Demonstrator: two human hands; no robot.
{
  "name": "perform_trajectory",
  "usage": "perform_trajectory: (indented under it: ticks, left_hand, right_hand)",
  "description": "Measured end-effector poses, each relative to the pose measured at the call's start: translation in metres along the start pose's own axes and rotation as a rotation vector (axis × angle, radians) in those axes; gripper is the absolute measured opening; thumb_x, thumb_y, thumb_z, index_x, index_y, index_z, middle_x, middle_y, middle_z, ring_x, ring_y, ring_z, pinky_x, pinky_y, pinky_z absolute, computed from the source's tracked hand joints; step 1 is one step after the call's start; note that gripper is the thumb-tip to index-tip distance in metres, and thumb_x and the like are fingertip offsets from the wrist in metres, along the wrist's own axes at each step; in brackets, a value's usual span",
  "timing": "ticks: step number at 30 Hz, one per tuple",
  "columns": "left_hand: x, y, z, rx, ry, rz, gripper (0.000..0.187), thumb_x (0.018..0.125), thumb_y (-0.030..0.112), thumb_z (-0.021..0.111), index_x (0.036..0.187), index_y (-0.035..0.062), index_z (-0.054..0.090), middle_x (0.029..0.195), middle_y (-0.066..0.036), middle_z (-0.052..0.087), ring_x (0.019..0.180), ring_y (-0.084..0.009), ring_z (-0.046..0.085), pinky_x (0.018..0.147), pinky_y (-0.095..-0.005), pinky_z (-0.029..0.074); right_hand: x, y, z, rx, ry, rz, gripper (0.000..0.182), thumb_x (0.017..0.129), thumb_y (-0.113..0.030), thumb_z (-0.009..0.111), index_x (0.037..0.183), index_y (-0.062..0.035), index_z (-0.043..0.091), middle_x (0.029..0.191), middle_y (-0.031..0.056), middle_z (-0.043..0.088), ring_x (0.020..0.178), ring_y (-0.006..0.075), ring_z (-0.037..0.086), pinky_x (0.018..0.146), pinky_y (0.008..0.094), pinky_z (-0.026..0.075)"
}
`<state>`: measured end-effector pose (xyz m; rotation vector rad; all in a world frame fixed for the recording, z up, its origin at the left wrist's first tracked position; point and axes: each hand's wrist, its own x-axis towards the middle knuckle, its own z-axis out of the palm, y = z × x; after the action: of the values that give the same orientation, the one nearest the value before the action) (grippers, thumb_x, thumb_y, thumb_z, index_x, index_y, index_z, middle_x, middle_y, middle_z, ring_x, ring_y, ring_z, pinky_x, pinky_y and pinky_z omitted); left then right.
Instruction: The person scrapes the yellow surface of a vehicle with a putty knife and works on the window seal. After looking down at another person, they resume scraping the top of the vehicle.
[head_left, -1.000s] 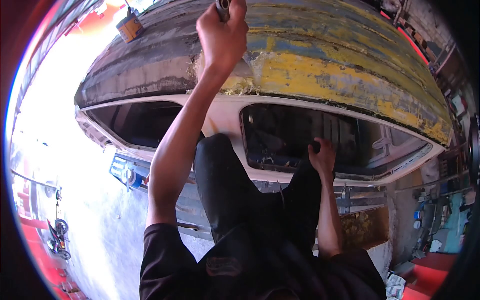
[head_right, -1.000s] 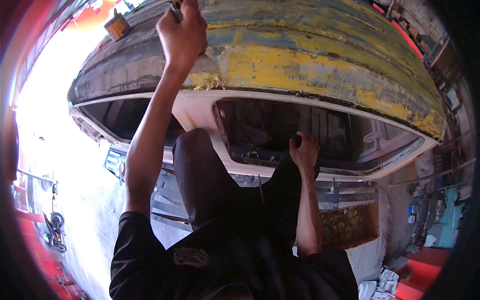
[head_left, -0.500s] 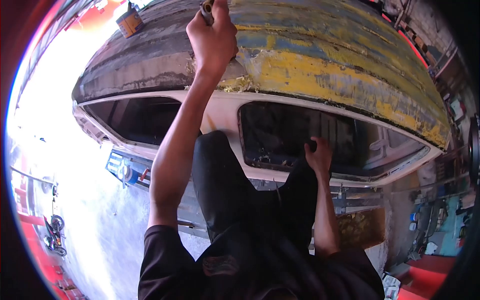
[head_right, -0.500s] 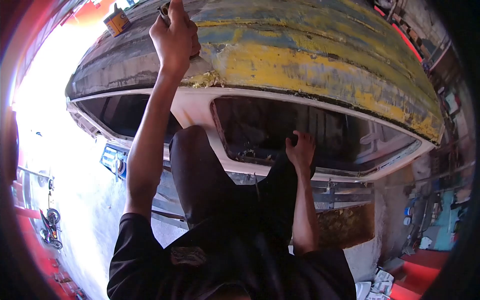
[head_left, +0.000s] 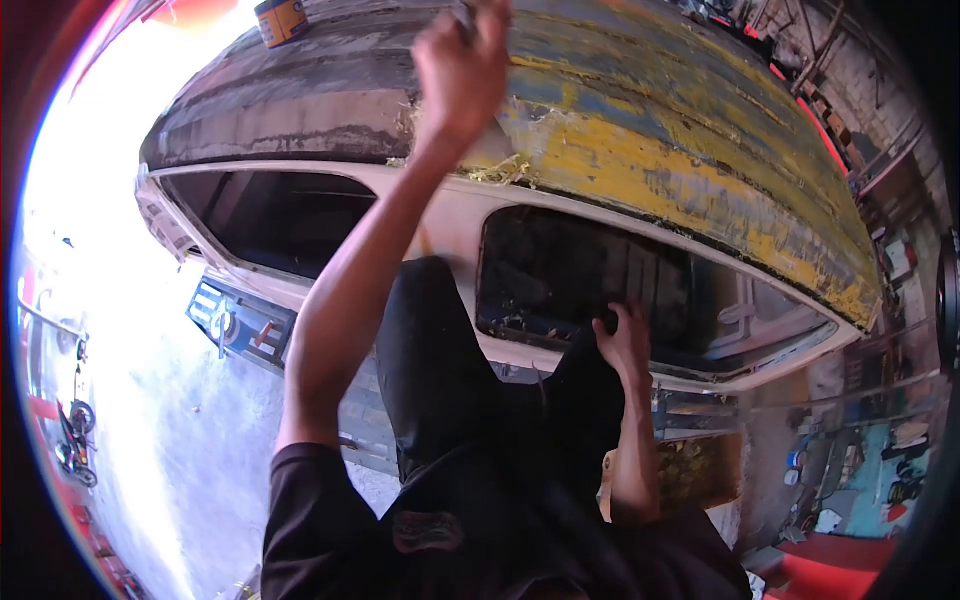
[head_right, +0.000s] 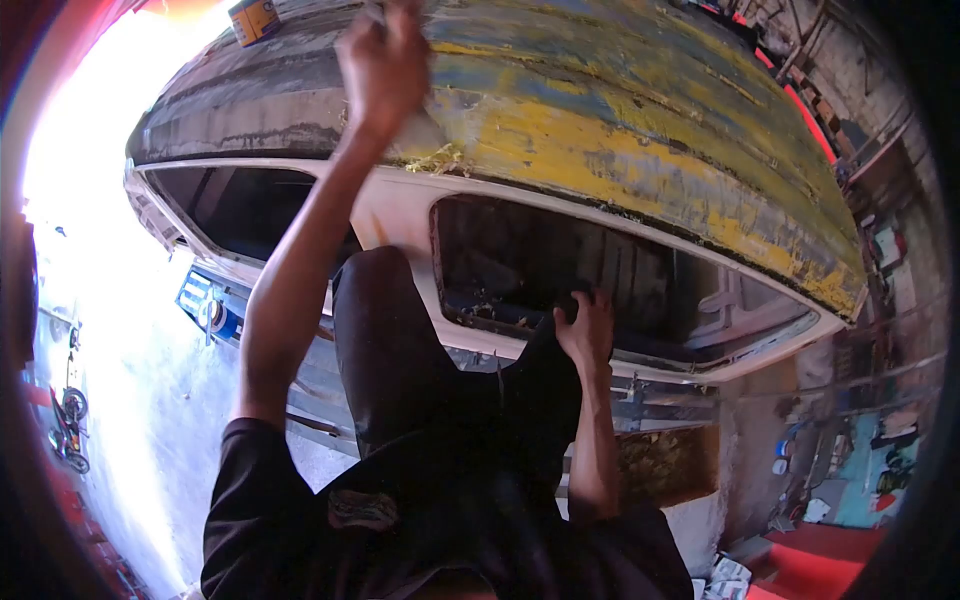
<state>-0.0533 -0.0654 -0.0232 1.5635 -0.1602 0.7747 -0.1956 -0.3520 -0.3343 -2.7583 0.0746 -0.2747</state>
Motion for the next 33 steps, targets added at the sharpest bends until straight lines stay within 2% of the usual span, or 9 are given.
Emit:
perform_trajectory:
  ticks: [4, 7, 9, 12, 15, 23, 26, 30, 33]
  left_hand:
    - [0.001, -0.006, 0.001, -0.12, 0.06, 0.202, 0.041, 0.109, 0.027, 0.055, 0.073, 0.0077, 0.051, 0.06, 0.005, 0.047, 0.056, -0.0054, 0.043, 0.052, -0.0273, 0.037]
    - [0.011, 0.029, -0.008, -0.292, 0.206, 0.28, 0.041, 0.108, 0.027, 0.057, 0.073, 0.0072, 0.052, 0.061, 0.004, 0.046, 0.057, -0.0056, 0.043, 0.053, -0.0282, 0.037]
    - [0.012, 0.025, -0.012, -0.183, 0.214, 0.652, 0.027, 0.099, 0.021, 0.065, 0.082, 0.0002, 0.066, 0.062, -0.009, 0.059, 0.051, -0.012, 0.051, 0.049, -0.033, 0.044]
    - [-0.03, 0.049, -0.005, -0.058, -0.012, 0.626, 0.019, 0.089, 0.02, 0.072, 0.099, 0.0037, 0.071, 0.09, -0.013, 0.065, 0.08, -0.03, 0.062, 0.073, -0.0407, 0.051]
    - [-0.06, 0.062, 0.013, -0.045, -0.211, 0.671, 0.035, 0.09, 0.037, 0.072, 0.108, 0.0071, 0.066, 0.124, -0.018, 0.05, 0.116, -0.0406, 0.044, 0.096, -0.0516, 0.045]
    - [-0.055, 0.068, 0.006, -0.216, -0.21, 0.566, 0.037, 0.099, 0.042, 0.06, 0.107, 0.0052, 0.062, 0.123, -0.021, 0.046, 0.116, -0.0384, 0.041, 0.099, -0.0501, 0.041]
    - [-0.07, 0.05, -0.014, -0.392, 0.0, 0.456, 0.026, 0.101, 0.026, 0.058, 0.099, 0.0002, 0.059, 0.101, -0.019, 0.053, 0.093, -0.0361, 0.053, 0.082, -0.0418, 0.046]
    - [-0.138, -0.018, -0.019, -0.402, -0.082, 0.48, 0.03, 0.1, 0.015, 0.057, 0.075, 0.0012, 0.048, 0.066, -0.013, 0.046, 0.057, -0.0335, 0.051, 0.054, -0.0398, 0.04]
    - [-0.199, -0.071, -0.014, -0.223, -0.351, 0.446, 0.04, 0.098, 0.012, 0.059, 0.065, 0.0041, 0.038, 0.061, -0.014, 0.043, 0.052, -0.0335, 0.051, 0.049, -0.0446, 0.034]
  right_hand:
    - [-0.006, -0.072, -0.089, 0.521, -0.461, 0.09, 0.035, 0.095, -0.027, 0.071, 0.12, -0.0035, 0.069, 0.122, 0.0171, 0.067, 0.116, 0.0311, 0.066, 0.102, 0.0406, 0.051]
    - [-0.006, -0.123, -0.142, 0.814, -0.394, -0.204, 0.03, 0.098, -0.023, 0.068, 0.121, -0.0024, 0.068, 0.121, 0.0138, 0.07, 0.107, 0.0236, 0.07, 0.097, 0.0357, 0.052]
    - [0.004, -0.15, -0.171, 0.873, -0.157, -0.432, 0.027, 0.101, -0.016, 0.063, 0.123, -0.0003, 0.065, 0.128, 0.0131, 0.066, 0.11, 0.0185, 0.065, 0.097, 0.0326, 0.051]
    - [0.035, -0.19, -0.21, 0.973, 0.268, -0.581, 0.036, 0.108, -0.023, 0.049, 0.132, 0.0025, 0.058, 0.138, 0.0156, 0.058, 0.118, 0.0196, 0.059, 0.101, 0.033, 0.046]
    - [0.076, -0.193, -0.218, 1.076, 0.524, -0.525, 0.051, 0.113, -0.036, 0.035, 0.145, 0.0016, 0.047, 0.144, 0.015, 0.051, 0.13, 0.022, 0.051, 0.11, 0.0358, 0.038]
    - [0.092, -0.235, -0.227, 1.205, 0.491, -0.484, 0.064, 0.112, -0.048, 0.04, 0.157, -0.0022, 0.038, 0.134, 0.008, 0.052, 0.125, 0.0199, 0.053, 0.108, 0.037, 0.041]
    - [0.094, -0.248, -0.235, 1.344, 0.489, -0.442, 0.065, 0.11, -0.053, 0.043, 0.148, -0.0004, 0.047, 0.105, 0.0017, 0.052, 0.08, 0.0099, 0.046, 0.066, 0.0236, 0.039]
    - [0.113, -0.245, -0.261, 1.353, 0.582, -0.415, 0.046, 0.11, -0.051, 0.045, 0.109, -0.0062, 0.052, 0.096, 0.0027, 0.05, 0.074, 0.0115, 0.046, 0.059, 0.0274, 0.037]
    - [0.132, -0.245, -0.28, 1.29, 0.486, -0.518, 0.04, 0.11, -0.046, 0.05, 0.108, -0.0061, 0.052, 0.094, 0.0028, 0.051, 0.072, 0.0116, 0.045, 0.063, 0.0281, 0.038]
